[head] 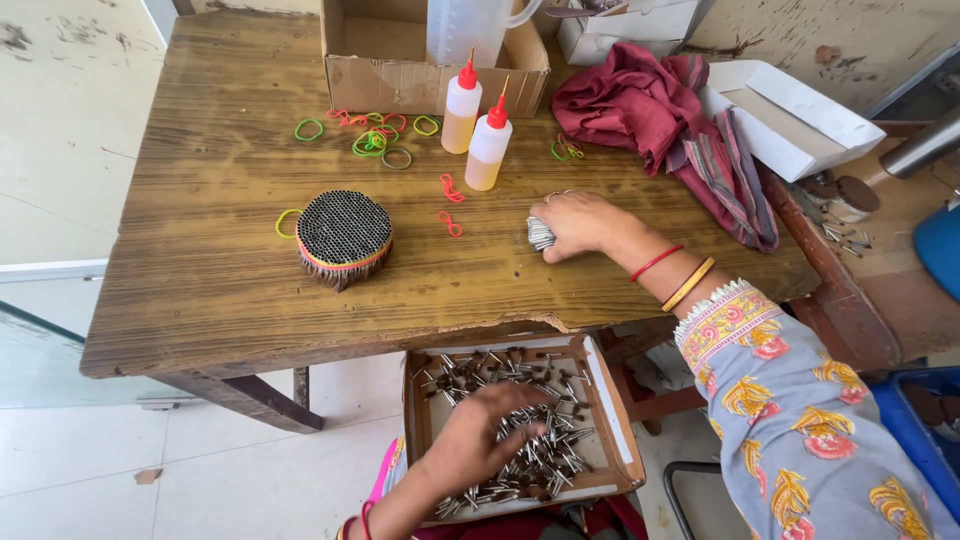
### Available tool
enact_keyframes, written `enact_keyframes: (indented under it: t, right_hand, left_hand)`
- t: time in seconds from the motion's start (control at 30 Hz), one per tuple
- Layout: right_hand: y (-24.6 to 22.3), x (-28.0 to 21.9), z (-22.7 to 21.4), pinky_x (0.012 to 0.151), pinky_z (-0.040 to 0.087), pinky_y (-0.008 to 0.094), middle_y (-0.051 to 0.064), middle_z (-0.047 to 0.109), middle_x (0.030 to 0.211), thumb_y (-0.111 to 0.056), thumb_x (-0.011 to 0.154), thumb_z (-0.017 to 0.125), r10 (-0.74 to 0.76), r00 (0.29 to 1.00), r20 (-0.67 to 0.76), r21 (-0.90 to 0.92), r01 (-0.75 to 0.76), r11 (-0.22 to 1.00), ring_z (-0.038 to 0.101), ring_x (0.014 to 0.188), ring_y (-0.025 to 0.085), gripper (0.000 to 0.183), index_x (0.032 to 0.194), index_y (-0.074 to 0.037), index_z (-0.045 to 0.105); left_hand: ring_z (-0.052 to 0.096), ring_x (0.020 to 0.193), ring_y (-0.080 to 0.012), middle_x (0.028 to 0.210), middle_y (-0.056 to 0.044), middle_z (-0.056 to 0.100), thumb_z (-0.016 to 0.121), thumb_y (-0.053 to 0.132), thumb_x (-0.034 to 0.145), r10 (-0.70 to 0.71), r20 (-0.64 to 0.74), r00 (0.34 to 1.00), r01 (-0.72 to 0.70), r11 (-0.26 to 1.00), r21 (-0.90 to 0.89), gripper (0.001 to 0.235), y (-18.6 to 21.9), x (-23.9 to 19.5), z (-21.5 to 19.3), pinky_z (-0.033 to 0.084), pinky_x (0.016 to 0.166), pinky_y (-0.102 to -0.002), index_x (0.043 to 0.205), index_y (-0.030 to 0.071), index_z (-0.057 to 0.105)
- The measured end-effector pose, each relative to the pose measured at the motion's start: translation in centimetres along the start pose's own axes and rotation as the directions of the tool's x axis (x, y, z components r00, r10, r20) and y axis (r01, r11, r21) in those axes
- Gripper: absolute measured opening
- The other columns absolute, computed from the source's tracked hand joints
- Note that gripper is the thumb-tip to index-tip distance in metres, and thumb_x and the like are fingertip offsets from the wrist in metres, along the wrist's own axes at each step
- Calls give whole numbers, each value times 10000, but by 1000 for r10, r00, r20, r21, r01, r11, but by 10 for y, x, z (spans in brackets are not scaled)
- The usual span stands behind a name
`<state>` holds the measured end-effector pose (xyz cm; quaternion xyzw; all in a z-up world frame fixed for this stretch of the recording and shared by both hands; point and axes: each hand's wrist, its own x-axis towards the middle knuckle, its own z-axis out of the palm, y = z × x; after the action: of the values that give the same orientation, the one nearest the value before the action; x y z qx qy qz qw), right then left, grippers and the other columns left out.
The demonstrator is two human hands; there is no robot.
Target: Organizing and bundling small metal or plastic components using rubber bands at a manufacturing workstation.
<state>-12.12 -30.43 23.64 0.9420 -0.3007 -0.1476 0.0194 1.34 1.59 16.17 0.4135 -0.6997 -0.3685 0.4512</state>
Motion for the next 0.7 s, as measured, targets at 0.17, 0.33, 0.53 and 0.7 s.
enact_keyframes:
  t: [0.17, 0.33, 0.53, 0.7]
  right_hand:
    - [-3, -3, 5, 898, 549, 484, 170, 737, 1012, -353, 694, 791, 33, 999, 9, 0, -33, 999, 694, 1000, 356, 453, 1036, -72, 693]
    - [15, -5, 23, 894, 535, 501, 187, 740, 992, -368, 737, 794, -2, 989, -149, 60, 12, 998, 688, 989, 374, 411, 991, -59, 701]
    - [16, 5, 28, 833, 555, 446, 192, 762, 944, -317, 777, 730, 148, 989, -11, 505, -122, 855, 732, 897, 332, 371, 1020, -39, 688]
    - [-18, -29, -29, 795, 577, 428, 188, 756, 953, -295, 738, 784, 83, 996, -43, 349, -63, 935, 732, 869, 303, 392, 982, 3, 712]
  left_hand:
    - [592, 1314, -269, 1431, -170, 613, 662, 194, 975, -150, -412, 899, -52, 896, -441, 509, -24, 81, -5, 466, 1112, -394, 1428, -6, 540]
    - [376, 1498, -272, 1613, -217, 385, 665, 158, 954, -257, -519, 815, -99, 822, -561, 719, -75, 160, 7, 314, 1212, -386, 1556, -55, 335]
    - [459, 1450, -282, 1523, -203, 433, 764, 307, 975, -601, -329, 729, -15, 466, -885, 837, -85, 219, 22, 371, 1200, -385, 1535, 5, 221]
    - [667, 858, -203, 954, -70, 709, 789, 284, 948, -566, -356, 743, -287, 210, -935, 297, -113, 237, 14, 571, 774, -367, 1055, 29, 682]
